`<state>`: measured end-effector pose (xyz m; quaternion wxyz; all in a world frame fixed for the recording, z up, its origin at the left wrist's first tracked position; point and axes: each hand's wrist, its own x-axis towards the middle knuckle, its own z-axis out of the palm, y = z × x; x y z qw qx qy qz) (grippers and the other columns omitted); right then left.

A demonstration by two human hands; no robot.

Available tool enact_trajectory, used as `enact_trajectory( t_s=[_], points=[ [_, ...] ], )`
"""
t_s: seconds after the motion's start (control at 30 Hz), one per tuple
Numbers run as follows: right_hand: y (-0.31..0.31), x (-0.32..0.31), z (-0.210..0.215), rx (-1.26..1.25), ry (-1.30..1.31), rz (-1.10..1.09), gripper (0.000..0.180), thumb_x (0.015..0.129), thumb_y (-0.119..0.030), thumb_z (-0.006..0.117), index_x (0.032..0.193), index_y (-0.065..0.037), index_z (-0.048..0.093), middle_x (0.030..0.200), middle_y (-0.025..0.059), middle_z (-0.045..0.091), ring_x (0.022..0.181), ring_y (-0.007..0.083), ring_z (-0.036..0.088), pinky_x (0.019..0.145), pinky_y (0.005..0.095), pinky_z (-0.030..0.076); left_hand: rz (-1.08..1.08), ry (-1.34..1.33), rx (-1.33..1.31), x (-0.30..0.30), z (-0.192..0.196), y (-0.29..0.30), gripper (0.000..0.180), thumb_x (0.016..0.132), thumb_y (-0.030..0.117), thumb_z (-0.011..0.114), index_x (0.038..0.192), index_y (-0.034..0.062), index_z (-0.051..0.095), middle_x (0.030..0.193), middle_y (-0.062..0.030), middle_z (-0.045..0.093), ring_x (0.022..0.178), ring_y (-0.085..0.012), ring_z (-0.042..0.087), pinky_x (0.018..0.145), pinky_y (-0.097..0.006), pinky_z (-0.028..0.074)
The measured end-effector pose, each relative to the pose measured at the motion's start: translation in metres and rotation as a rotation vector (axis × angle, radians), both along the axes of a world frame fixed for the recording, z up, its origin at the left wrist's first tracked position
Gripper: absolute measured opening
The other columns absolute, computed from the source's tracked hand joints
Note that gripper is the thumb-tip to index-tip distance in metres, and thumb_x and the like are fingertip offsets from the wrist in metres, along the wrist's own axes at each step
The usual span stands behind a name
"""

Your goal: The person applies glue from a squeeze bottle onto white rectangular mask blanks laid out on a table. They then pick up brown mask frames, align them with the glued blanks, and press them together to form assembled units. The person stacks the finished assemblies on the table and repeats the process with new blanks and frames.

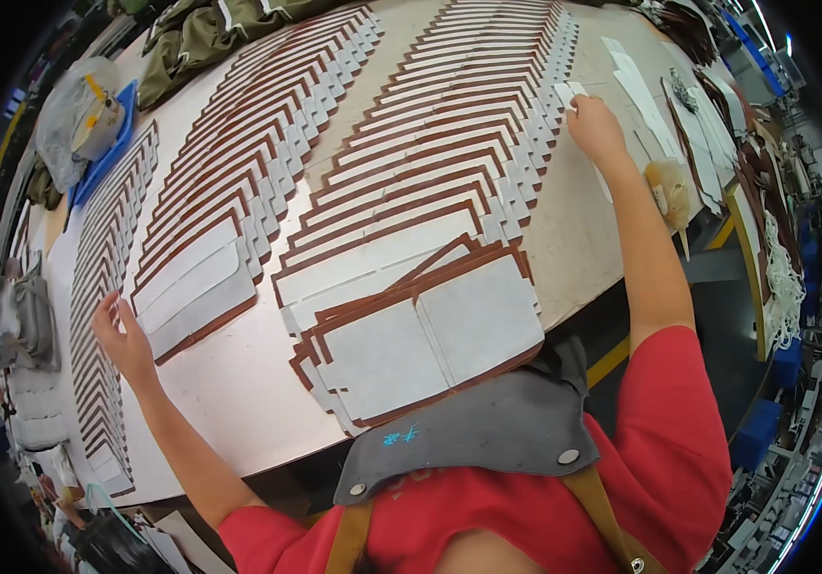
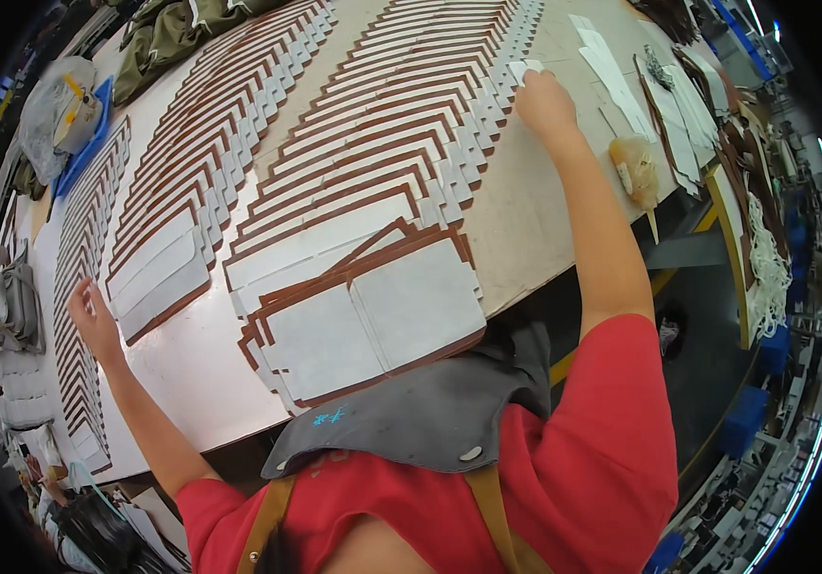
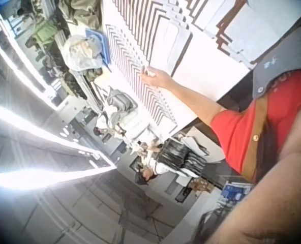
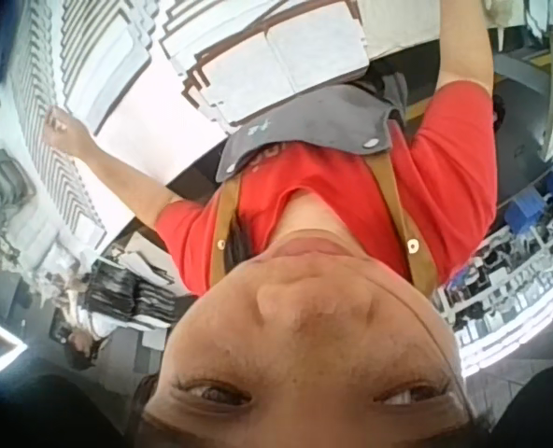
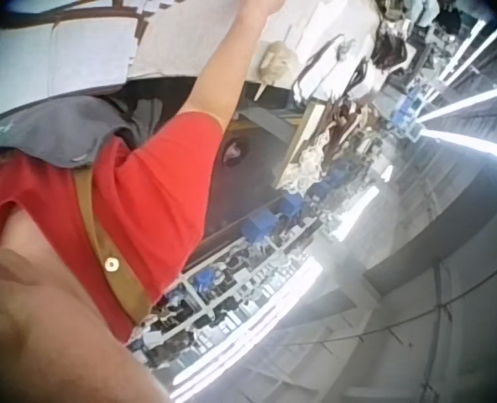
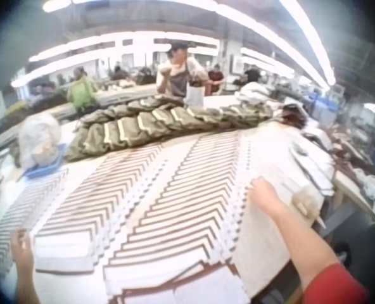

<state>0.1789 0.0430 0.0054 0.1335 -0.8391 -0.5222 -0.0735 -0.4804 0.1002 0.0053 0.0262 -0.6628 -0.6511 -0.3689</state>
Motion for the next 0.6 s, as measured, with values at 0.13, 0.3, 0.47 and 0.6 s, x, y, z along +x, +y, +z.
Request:
enact_trajectory(
  t_s=[0.13, 0.3, 0.47, 0.6],
  points=[
    [0.009, 0.009, -0.011, -0.226, -0.089, -0.08, 0.02, 0.081, -0.009, 0.052, 0.094, -0.001, 0.064, 0.099, 0.0189, 0.062, 0.09, 0.0343, 0.062, 0.077, 0.0423, 0.05, -0.166, 0.036, 0.027, 0.054, 0.026, -0.005, 0.019, 0.09, 0.013, 0.053, 0.107, 0.0042, 0.058, 0.105, -0.0078, 0.054, 0.096, -0.0205, 0.051, 0.085, -0.033, 0.04],
    [0.021, 0.013, -0.013, -0.298, -0.175, -0.029, 0.019, 0.079, -0.008, 0.054, 0.093, -0.002, 0.065, 0.101, 0.0167, 0.063, 0.088, 0.0328, 0.064, 0.075, 0.0411, 0.052, -0.326, 0.061, 0.005, 0.119, 0.048, -0.031, 0.017, 0.09, 0.012, 0.053, 0.104, 0.0031, 0.058, 0.108, -0.0094, 0.055, 0.105, -0.0221, 0.05, 0.091, -0.034, 0.039],
    [0.019, 0.024, 0.0, -0.005, -0.127, 0.098, 0.016, 0.083, -0.007, 0.05, 0.085, 0.004, 0.06, 0.089, 0.0178, 0.064, 0.073, 0.0295, 0.064, 0.064, 0.0376, 0.052, -0.42, -0.051, -0.016, 0.16, 0.061, -0.074, 0.016, 0.088, 0.007, 0.054, 0.103, 0.0026, 0.058, 0.111, -0.0101, 0.055, 0.107, -0.023, 0.051, 0.093, -0.033, 0.037],
    [-0.03, -0.064, 0.061, 0.667, 0.921, 0.378, 0.013, 0.087, -0.01, 0.054, 0.089, 0.003, 0.053, 0.071, 0.0104, 0.06, 0.051, 0.0161, 0.058, 0.05, 0.0266, 0.049, -0.653, -0.369, -0.263, 0.202, 0.053, -0.113, 0.021, 0.084, 0.002, 0.054, 0.105, 0.003, 0.058, 0.105, -0.0078, 0.056, 0.09, -0.0159, 0.054, 0.082, -0.028, 0.043]
  ],
)
